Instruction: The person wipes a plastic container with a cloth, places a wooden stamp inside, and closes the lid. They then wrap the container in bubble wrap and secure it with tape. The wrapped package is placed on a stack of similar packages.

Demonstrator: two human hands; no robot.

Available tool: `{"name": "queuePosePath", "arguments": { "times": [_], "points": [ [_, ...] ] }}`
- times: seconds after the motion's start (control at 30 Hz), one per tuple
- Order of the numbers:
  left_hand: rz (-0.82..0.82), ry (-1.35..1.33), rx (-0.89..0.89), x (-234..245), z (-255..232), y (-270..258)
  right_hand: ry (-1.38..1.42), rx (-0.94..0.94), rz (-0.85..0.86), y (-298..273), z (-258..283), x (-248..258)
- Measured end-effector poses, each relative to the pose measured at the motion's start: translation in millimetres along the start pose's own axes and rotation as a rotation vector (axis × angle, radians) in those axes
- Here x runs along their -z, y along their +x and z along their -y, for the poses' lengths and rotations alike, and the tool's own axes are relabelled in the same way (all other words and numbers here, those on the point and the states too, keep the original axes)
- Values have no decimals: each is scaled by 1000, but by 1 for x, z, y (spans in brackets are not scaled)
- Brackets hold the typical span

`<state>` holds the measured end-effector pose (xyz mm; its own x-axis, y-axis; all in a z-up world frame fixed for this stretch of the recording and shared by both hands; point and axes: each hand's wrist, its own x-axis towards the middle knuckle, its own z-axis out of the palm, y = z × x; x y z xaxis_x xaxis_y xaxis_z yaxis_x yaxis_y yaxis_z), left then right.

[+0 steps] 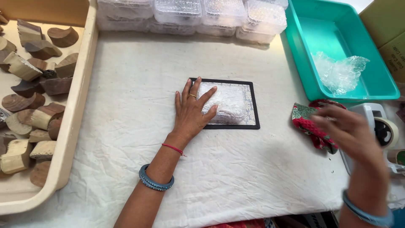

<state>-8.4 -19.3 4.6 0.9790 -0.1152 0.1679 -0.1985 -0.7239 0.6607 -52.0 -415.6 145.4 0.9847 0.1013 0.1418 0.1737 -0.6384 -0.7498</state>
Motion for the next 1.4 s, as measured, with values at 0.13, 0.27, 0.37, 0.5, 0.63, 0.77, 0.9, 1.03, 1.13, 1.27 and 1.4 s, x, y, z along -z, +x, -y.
{"name": "queuePosePath", "arguments": {
  "times": [0.13,0.27,0.37,0.5,0.63,0.77,0.9,1.03,1.13,1.27,1.4],
  "points": [
    [-11,12,-2,0,-1,1,-158,-71,344,83,76,-114],
    [-1,32,4,0,0,1,-212,123,490,142,76,-174],
    [0,34,-1,-1,1,2,-285,62,514,160,72,-195],
    [2,27,2,-5,2,2,-348,9,537,169,59,-206],
    [-11,31,4,-15,8,2,-413,13,555,168,59,-209],
    [-114,15,-72,-17,8,1,-587,28,537,165,70,-214],
    [-101,88,-92,-18,11,1,-739,72,509,162,72,-218],
    [-36,138,-43,-13,7,2,-832,41,432,155,80,-204],
    [-38,135,-40,-12,9,2,-840,11,341,147,66,-184],
    [-173,10,-83,-17,19,6,-555,-108,181,132,-10,-149],
    [-266,-141,48,-3,19,6,-214,-238,190,104,-31,-156]
  ]
}}
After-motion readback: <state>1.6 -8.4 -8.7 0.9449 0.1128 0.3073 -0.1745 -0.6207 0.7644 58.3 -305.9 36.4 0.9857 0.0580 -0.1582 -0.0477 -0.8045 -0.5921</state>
